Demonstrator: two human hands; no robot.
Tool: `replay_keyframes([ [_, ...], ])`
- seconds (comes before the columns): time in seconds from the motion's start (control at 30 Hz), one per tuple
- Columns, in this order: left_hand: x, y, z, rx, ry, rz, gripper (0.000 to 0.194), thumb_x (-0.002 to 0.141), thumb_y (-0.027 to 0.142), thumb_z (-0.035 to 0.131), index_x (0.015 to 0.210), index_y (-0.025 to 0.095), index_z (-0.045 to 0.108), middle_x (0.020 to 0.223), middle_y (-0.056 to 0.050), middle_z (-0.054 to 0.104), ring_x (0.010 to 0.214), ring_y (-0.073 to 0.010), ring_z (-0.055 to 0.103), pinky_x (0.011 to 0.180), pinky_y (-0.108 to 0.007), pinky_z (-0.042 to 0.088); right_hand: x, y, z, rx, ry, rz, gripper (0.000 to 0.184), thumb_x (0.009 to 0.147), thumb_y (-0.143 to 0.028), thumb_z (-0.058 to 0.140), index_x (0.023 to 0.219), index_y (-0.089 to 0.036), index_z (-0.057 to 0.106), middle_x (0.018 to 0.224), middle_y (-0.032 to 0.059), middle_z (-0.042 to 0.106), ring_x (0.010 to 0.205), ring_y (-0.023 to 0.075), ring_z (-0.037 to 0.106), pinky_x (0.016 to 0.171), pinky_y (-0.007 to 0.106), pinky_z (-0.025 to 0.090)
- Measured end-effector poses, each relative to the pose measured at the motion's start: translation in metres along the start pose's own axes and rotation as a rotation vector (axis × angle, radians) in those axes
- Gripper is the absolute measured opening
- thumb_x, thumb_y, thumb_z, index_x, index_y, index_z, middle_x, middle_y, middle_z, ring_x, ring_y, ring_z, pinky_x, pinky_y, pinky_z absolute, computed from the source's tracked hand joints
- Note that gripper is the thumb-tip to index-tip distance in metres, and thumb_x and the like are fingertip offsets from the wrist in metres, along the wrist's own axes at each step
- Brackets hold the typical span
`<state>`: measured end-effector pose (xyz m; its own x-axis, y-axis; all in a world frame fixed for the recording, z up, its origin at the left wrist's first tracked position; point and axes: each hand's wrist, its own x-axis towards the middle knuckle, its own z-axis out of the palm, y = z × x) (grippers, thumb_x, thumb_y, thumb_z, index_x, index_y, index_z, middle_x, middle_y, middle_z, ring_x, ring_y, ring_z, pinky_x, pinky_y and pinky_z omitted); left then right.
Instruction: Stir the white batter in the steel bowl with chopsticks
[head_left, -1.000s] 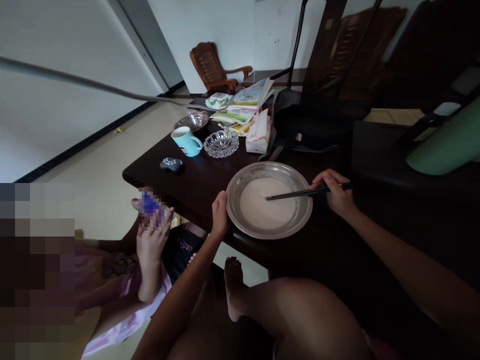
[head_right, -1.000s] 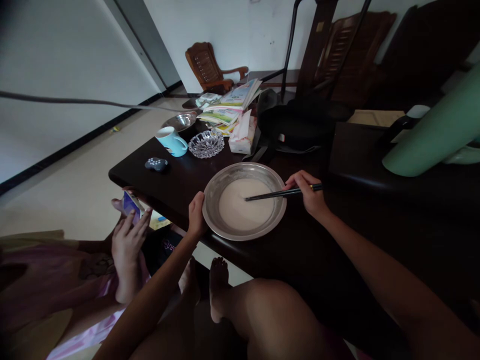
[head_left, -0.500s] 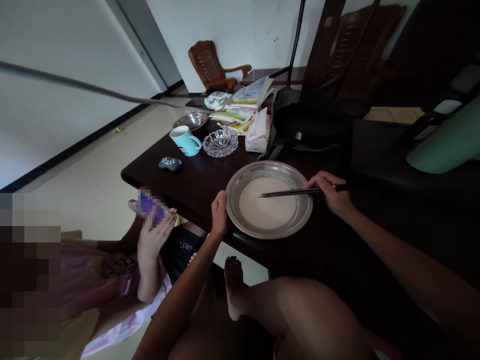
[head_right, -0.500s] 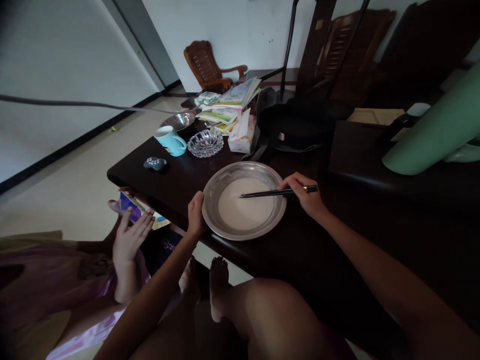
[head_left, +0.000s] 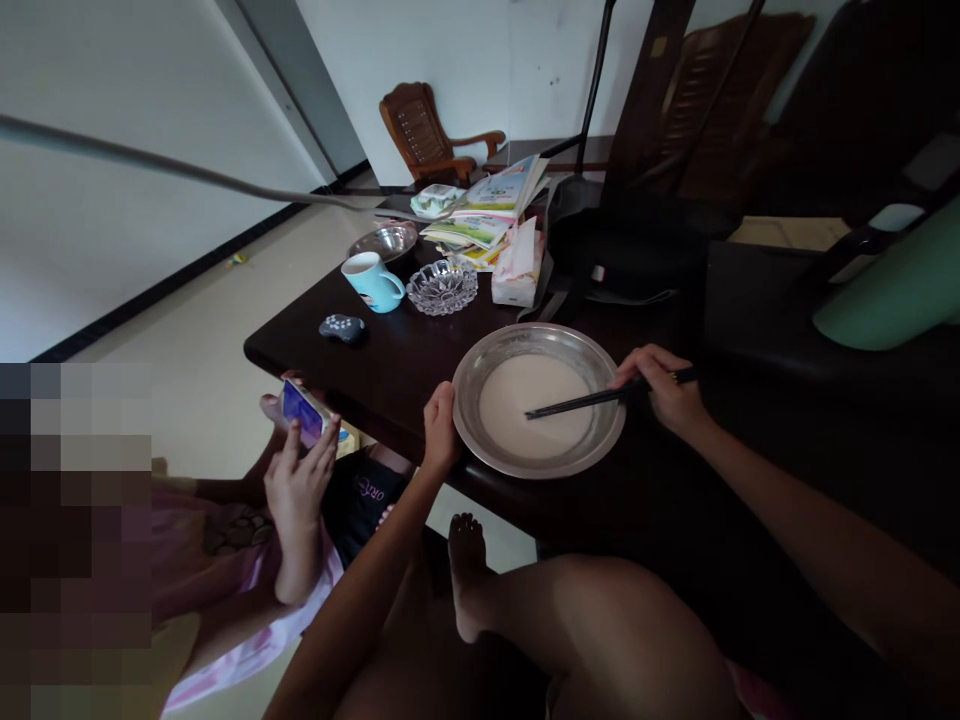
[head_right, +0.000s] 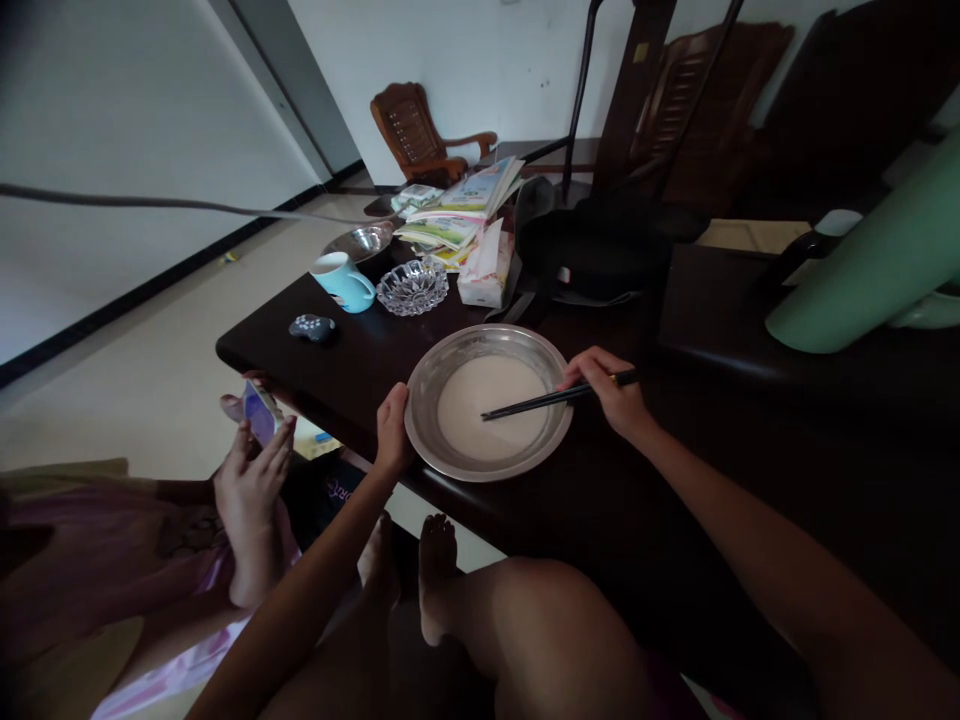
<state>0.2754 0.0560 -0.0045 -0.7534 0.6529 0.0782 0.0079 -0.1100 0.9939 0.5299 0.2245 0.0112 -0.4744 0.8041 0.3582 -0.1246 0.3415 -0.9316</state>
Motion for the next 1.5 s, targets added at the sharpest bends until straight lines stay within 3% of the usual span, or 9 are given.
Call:
replay_keyframes([
  [0.2,-0.001,0.0045,0.002,-0.008,0.003,0.01,0.046,0.08,0.054,0.062,0.059,0.019,0.04,0.061,0.005,0.034,0.058,-0.0098,0.033,0.055,-0.021,0.035,0.0003,0.0,0.0,0.039,0.085,-0.014,0.035,0.088,-0.054,0.056,0.071,-0.026,0.068,0.06,0.0012,0.067,0.057,0.0186,0.063,0.058,0.034,0.052],
  [0.4,-0.0004,0.0031,0.0017,-0.008,0.027,-0.011,0.046,0.08,0.053,0.063,0.059,0.019,0.041,0.061,0.004,0.035,0.058,-0.0097,0.035,0.054,-0.021,0.035,-0.0002,-0.0023,0.0009,-0.08,0.006,-0.029,0.036,0.087,-0.054,0.056,0.071,-0.024,0.069,0.07,0.0031,0.071,0.069,0.0203,0.067,0.067,0.036,0.055],
  [0.53,-0.0003,0.0016,0.001,-0.023,0.008,-0.017,0.046,0.08,0.054,0.063,0.06,0.019,0.041,0.061,0.005,0.035,0.058,-0.0097,0.034,0.054,-0.021,0.035,-0.0003,-0.0026,0.0016,0.078,0.067,0.022,0.036,0.087,-0.056,0.055,0.074,-0.025,0.066,0.059,0.0007,0.067,0.053,0.0186,0.063,0.055,0.034,0.052],
  [0.67,-0.0006,0.0023,0.0008,-0.008,0.01,-0.009,0.046,0.08,0.054,0.063,0.059,0.019,0.04,0.062,0.004,0.035,0.058,-0.01,0.035,0.055,-0.021,0.035,-0.0008,-0.0029,0.0022,-0.106,-0.029,-0.031,0.035,0.087,-0.054,0.057,0.073,-0.025,0.07,0.072,0.003,0.071,0.072,0.0204,0.068,0.07,0.036,0.054],
  [0.8,-0.0004,0.0032,0.0014,-0.003,0.014,-0.012,0.046,0.08,0.054,0.063,0.06,0.019,0.041,0.062,0.004,0.037,0.059,-0.0101,0.035,0.055,-0.021,0.035,-0.0004,-0.0006,0.0013,0.023,0.092,0.009,0.037,0.088,-0.056,0.054,0.073,-0.025,0.067,0.062,0.0015,0.068,0.058,0.0193,0.065,0.058,0.034,0.053],
  [0.93,-0.0006,0.0046,0.0023,0.001,0.013,-0.007,0.047,0.079,0.055,0.063,0.059,0.019,0.041,0.061,0.004,0.036,0.058,-0.01,0.034,0.055,-0.021,0.035,-0.0008,-0.0007,0.0017,-0.057,-0.019,-0.01,0.035,0.087,-0.055,0.056,0.075,-0.025,0.07,0.069,0.0025,0.071,0.067,0.0202,0.067,0.065,0.035,0.054],
  [1.1,-0.001,0.0052,0.0021,0.016,-0.002,0.019,0.047,0.081,0.054,0.061,0.059,0.019,0.04,0.06,0.004,0.035,0.057,-0.0098,0.032,0.054,-0.021,0.035,-0.001,0.0,0.0016,0.028,0.08,-0.019,0.034,0.089,-0.053,0.054,0.074,-0.026,0.068,0.063,0.0008,0.069,0.059,0.0184,0.065,0.058,0.033,0.052],
  [1.23,-0.0003,0.0045,0.0019,0.005,-0.001,0.016,0.047,0.081,0.054,0.062,0.059,0.019,0.039,0.06,0.004,0.034,0.057,-0.0098,0.031,0.053,-0.021,0.034,-0.002,-0.0013,0.002,-0.016,-0.039,-0.001,0.032,0.088,-0.053,0.056,0.076,-0.026,0.07,0.068,0.0017,0.071,0.064,0.0196,0.067,0.062,0.035,0.053],
  [1.5,-0.0004,0.003,0.0012,-0.016,0.001,0.011,0.046,0.082,0.051,0.062,0.059,0.019,0.04,0.061,0.004,0.034,0.058,-0.0099,0.032,0.054,-0.021,0.034,-0.0019,-0.0041,0.0023,0.006,0.016,-0.026,0.032,0.091,-0.049,0.053,0.076,-0.026,0.069,0.064,0.0008,0.069,0.061,0.0184,0.065,0.061,0.034,0.052],
])
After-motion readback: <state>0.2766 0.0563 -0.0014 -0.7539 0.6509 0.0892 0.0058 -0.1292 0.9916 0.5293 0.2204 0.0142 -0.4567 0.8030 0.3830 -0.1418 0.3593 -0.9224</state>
